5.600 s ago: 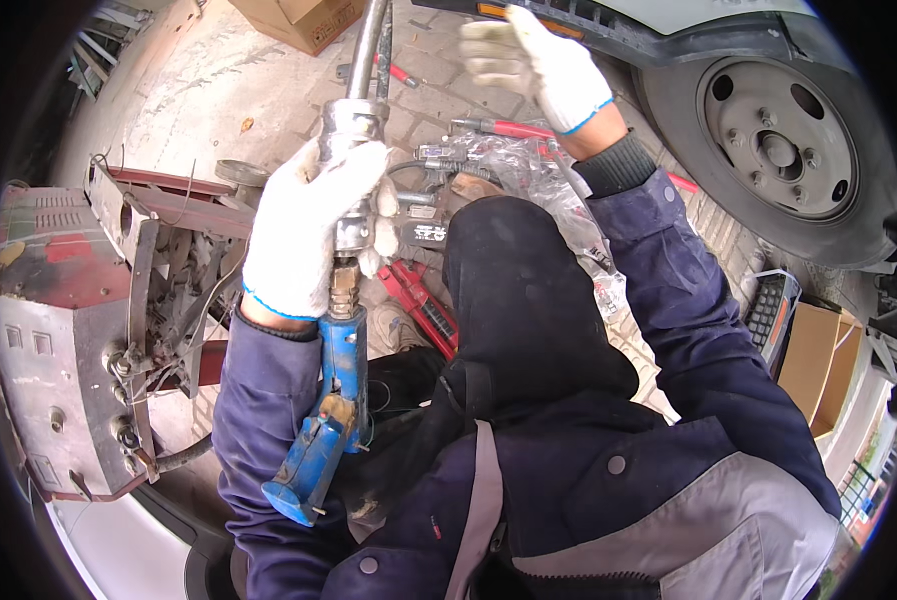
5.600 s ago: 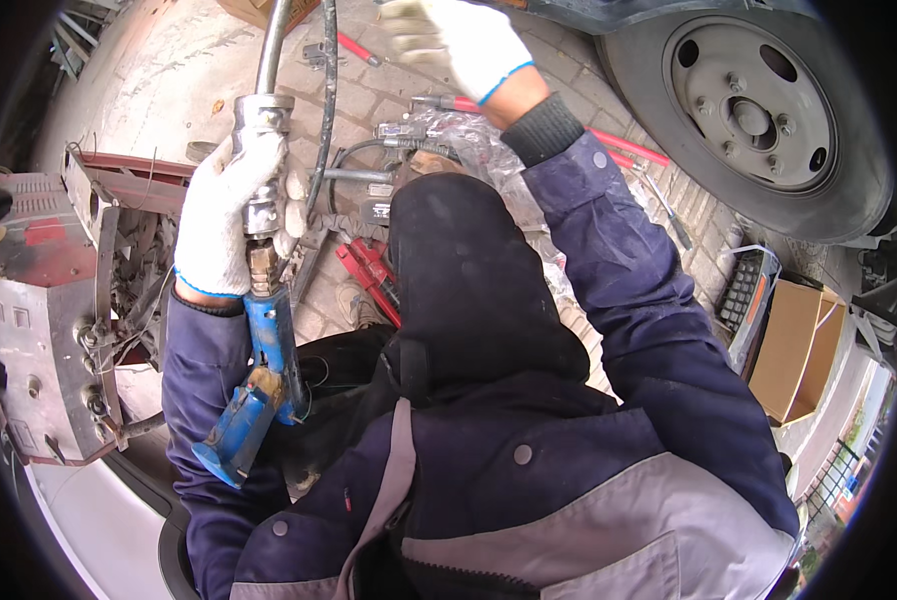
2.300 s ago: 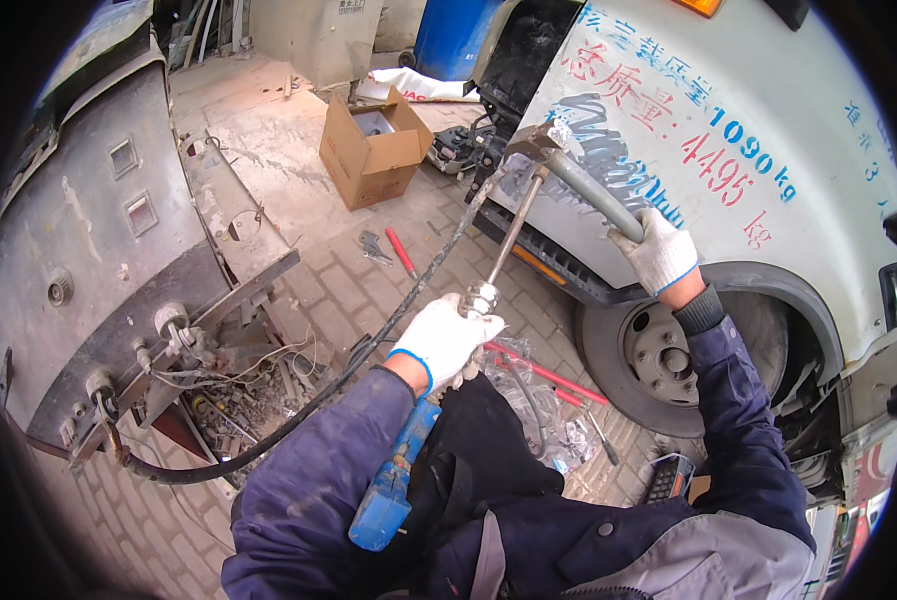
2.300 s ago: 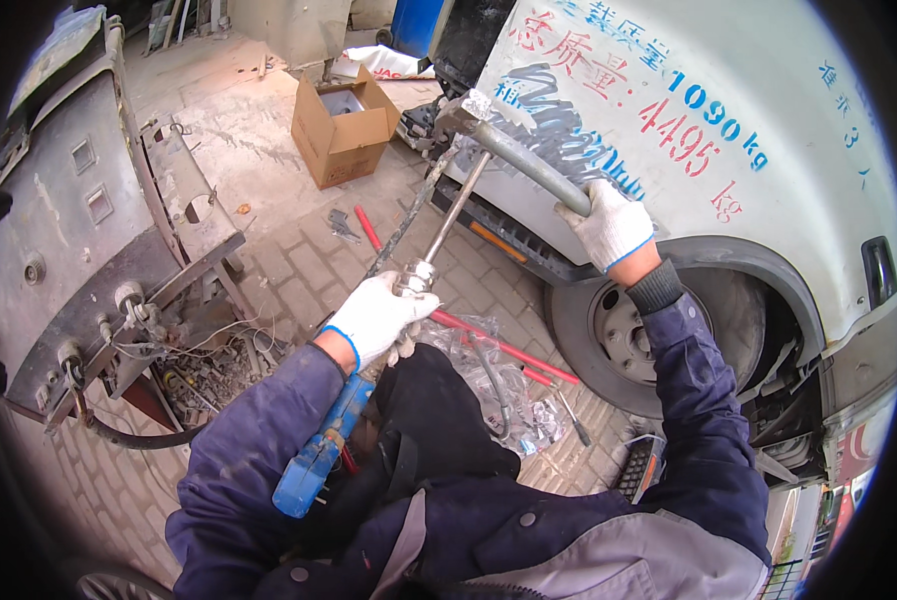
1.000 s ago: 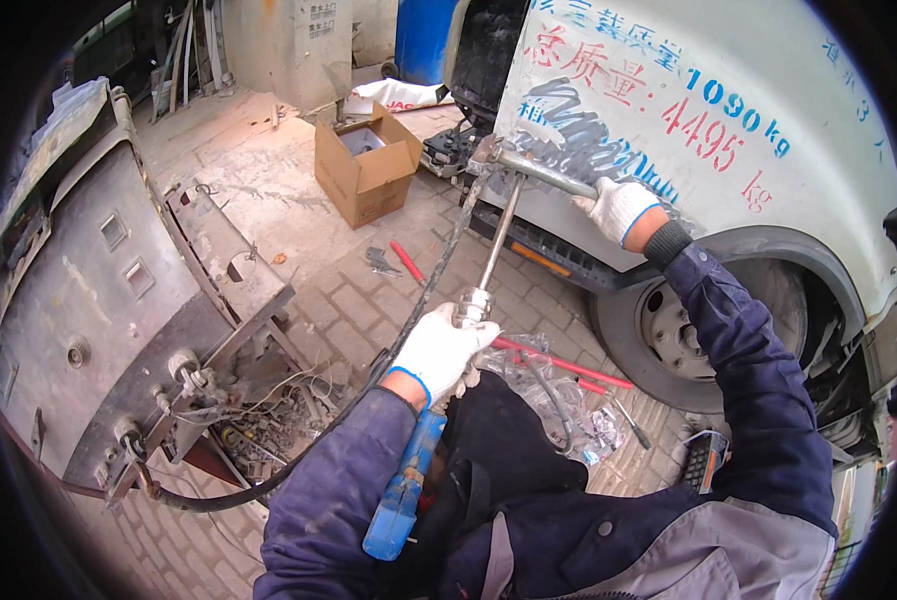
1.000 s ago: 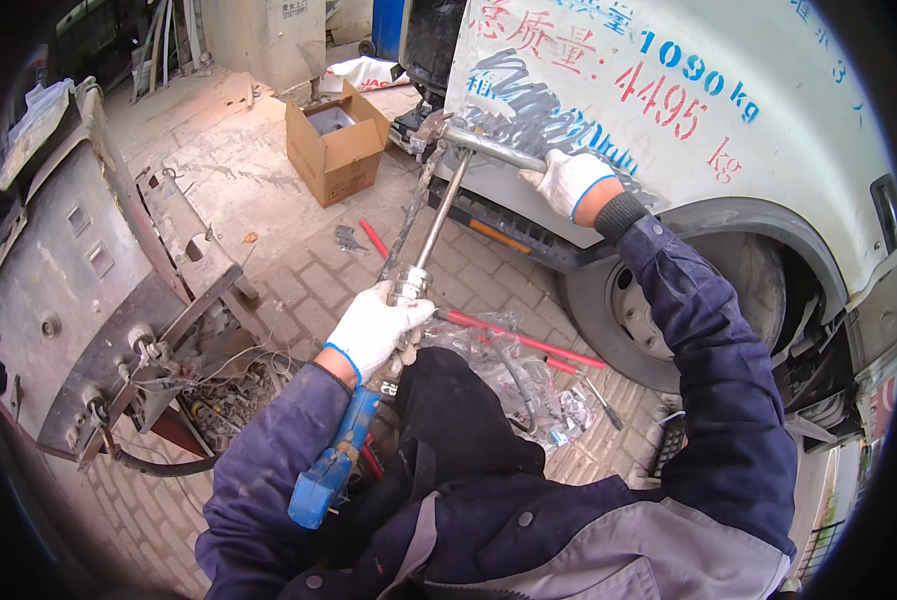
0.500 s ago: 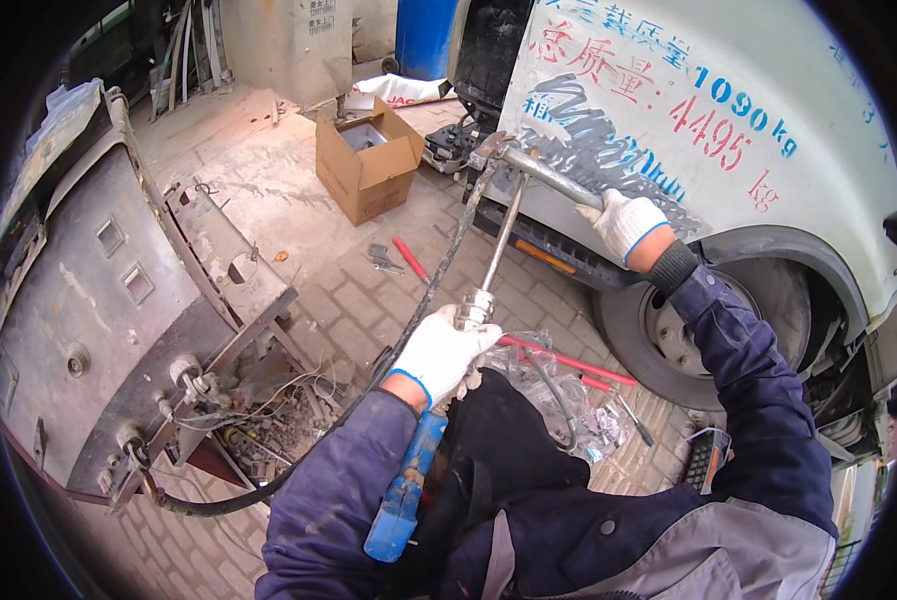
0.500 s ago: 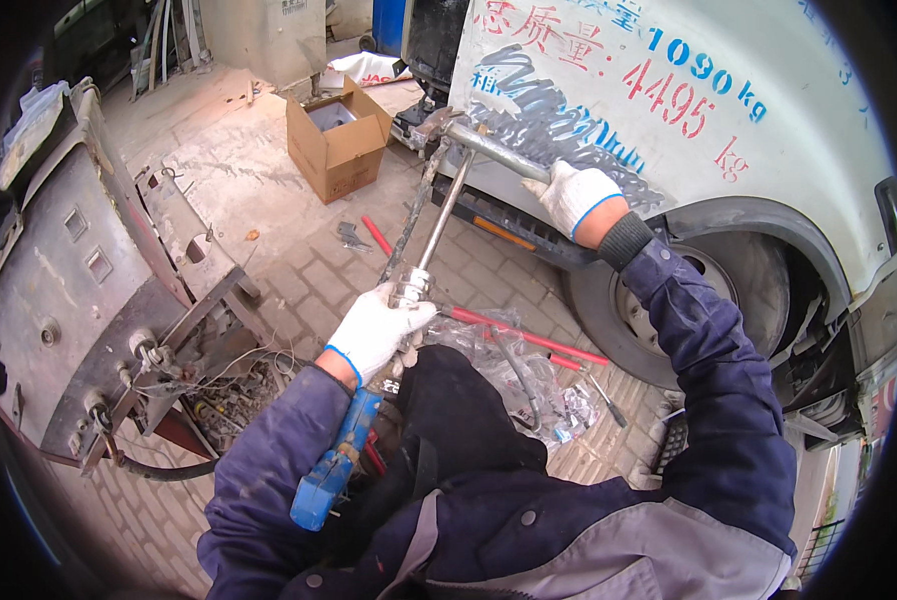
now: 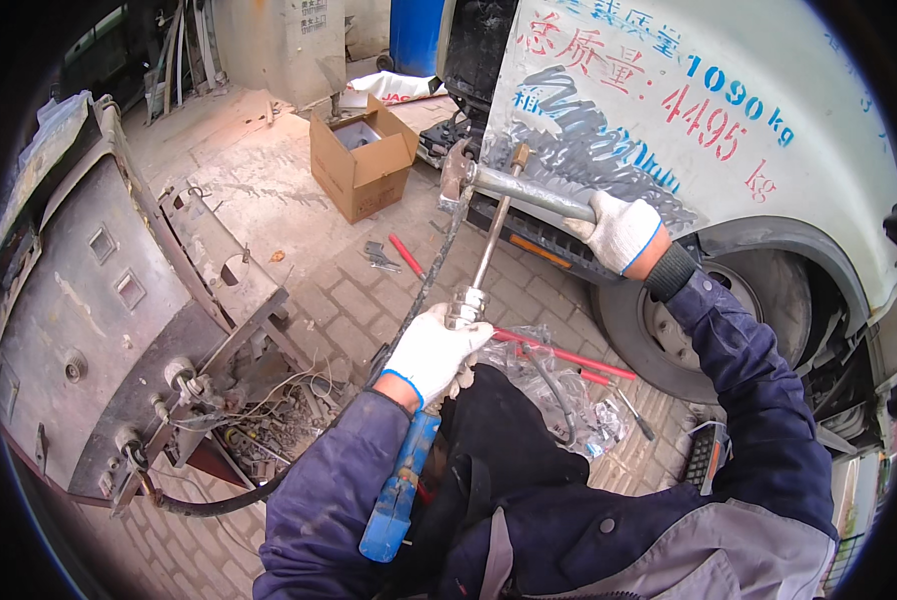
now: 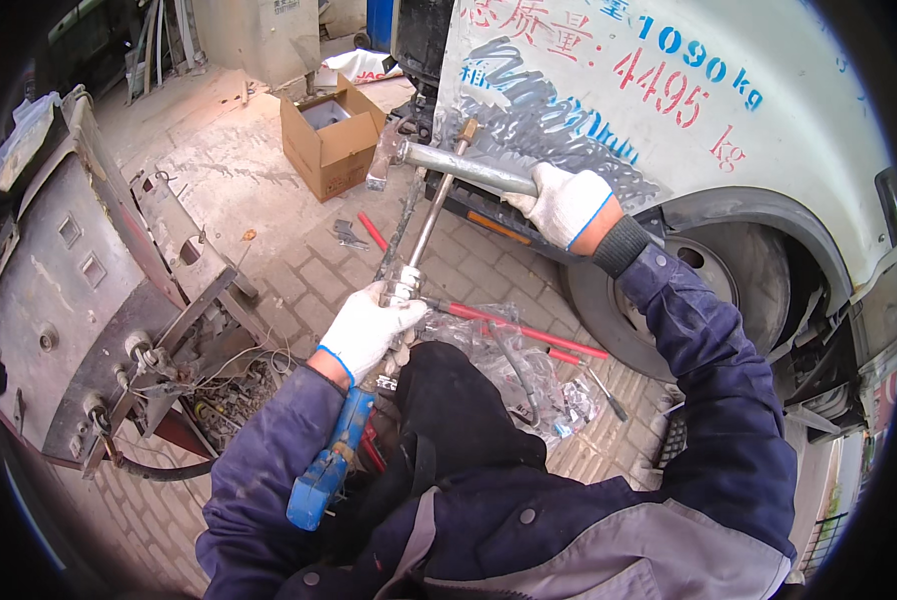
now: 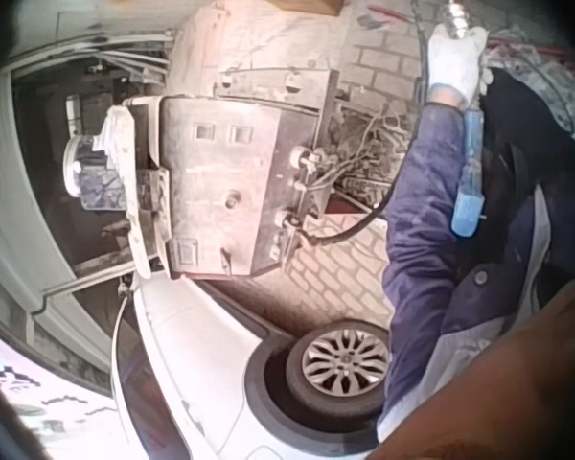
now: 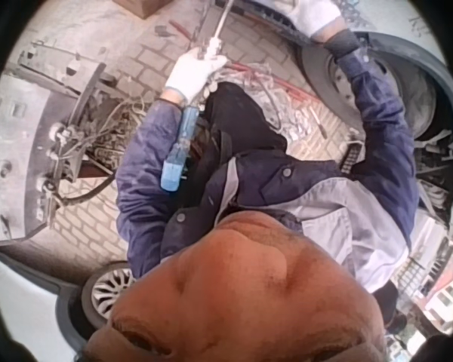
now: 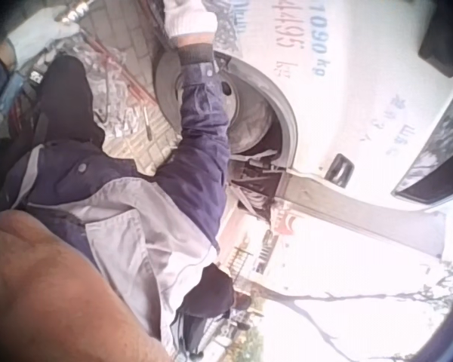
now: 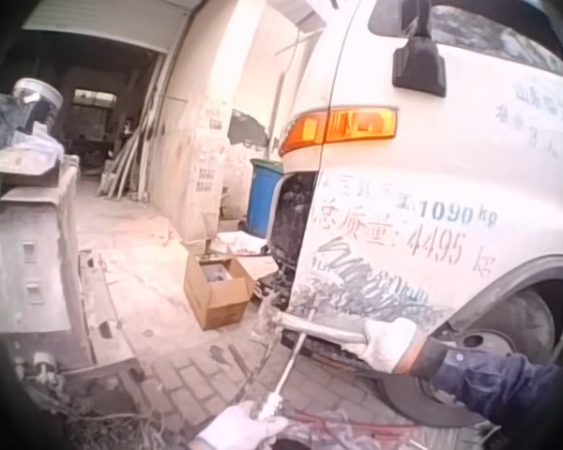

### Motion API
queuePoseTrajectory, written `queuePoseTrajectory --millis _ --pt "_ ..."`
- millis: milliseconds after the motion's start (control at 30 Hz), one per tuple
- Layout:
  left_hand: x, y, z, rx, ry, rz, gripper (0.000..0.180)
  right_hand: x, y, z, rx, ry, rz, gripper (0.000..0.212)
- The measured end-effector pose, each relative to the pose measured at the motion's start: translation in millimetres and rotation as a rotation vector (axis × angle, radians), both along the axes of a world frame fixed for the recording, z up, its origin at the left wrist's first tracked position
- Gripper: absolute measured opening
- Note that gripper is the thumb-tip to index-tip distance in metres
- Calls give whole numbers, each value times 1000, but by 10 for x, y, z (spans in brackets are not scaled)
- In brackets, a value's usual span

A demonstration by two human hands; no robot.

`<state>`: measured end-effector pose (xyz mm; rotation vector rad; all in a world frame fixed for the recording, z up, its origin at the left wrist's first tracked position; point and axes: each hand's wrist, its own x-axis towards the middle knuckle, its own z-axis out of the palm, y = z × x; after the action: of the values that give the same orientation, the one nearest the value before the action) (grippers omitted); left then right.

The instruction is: The person uses a pneumatic tool to repeatedly tap a damaged area on the side panel of a white truck. They hold the tool with both hands and apply it to the same spot for the duration of the clip.

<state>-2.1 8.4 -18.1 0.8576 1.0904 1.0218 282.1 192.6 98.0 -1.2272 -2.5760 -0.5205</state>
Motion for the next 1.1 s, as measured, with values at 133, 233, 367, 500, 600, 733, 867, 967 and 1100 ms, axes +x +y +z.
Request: queuePoseTrajectory --millis 133,233,367,500,600,733,867,967,1100 --pt "-5 9 -15 -32 -3 2 33 -8 39 68 -21 -13 -266 63" --pt "1 -4 -34 3 -9 4 32 13 -32 61 78 -111 -112 63" --pt "11 -5 -29 14 24 8 30 45 -130 56 -85 -61 -22 58" --pt "-1 -7 -11 -11 29 -10 30 -36 -13 146 -56 -82 -203 60" --pt "-16 -13 -14 10 10 -1 30 -74 -3 155 -27 -140 -120 60" --pt "-5 -6 -42 26 46 2 30 -43 -82 129 -23 -36 6 61" --pt "-10 -14 -49 11 39 -11 32 -36 10 231 -88 -50 -250 67" --pt "-3 -26 -38 6 17 2 33 11 29 266 34 -77 -256 67" --pt "-4 -28 11 -14 51 6 31 156 -209 155 138 6 102 62"
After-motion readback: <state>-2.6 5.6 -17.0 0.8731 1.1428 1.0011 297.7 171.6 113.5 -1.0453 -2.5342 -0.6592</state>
